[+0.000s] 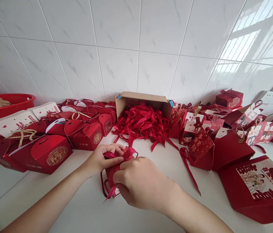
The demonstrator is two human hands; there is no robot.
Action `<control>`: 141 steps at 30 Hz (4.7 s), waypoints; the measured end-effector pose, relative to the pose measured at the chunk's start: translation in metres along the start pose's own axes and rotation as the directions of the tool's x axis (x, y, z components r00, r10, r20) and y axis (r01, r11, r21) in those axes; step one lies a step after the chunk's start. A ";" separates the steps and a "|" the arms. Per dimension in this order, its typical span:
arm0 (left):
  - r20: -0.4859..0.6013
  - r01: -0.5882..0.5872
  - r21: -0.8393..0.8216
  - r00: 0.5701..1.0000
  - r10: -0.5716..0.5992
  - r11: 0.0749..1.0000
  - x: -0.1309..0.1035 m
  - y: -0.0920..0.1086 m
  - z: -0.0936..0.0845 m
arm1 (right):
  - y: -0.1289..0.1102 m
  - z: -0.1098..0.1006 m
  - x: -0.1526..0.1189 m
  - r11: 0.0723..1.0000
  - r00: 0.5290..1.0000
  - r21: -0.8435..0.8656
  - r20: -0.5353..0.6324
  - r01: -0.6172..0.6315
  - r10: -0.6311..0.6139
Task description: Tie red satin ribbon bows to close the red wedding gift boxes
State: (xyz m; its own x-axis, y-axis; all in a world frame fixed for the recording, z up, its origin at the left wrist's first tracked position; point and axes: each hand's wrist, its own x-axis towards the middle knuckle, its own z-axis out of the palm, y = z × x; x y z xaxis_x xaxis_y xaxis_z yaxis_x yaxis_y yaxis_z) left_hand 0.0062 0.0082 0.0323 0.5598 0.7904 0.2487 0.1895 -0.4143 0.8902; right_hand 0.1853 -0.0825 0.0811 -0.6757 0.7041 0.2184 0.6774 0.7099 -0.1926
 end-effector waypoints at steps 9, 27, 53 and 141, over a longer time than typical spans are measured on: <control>-0.078 0.019 0.009 0.997 -0.018 1.000 -0.001 -0.007 0.008 | 0.007 0.013 0.006 0.950 0.964 -0.171 0.089 0.261 -0.249; -0.047 0.079 -0.018 0.996 -0.080 0.997 -0.003 0.004 0.007 | 0.073 -0.006 0.007 0.894 0.982 0.429 -0.061 -0.134 0.176; -0.081 0.017 0.016 0.997 -0.015 1.000 -0.002 -0.001 0.010 | 0.075 0.007 0.022 0.683 0.902 0.675 -0.061 -0.278 0.427; -0.219 0.145 -0.530 0.928 -0.301 0.836 0.018 -0.060 -0.002 | 0.038 0.011 0.019 0.993 0.965 0.016 -0.237 -0.113 0.114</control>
State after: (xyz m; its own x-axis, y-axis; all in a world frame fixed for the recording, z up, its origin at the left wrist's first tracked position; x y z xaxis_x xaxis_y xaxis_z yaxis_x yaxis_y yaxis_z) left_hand 0.0035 0.0485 -0.0154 0.2858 0.9571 0.0469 -0.1875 0.0078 0.9822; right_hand 0.1947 -0.0422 0.0671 -0.5064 0.7558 0.4151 0.7448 0.6260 -0.2311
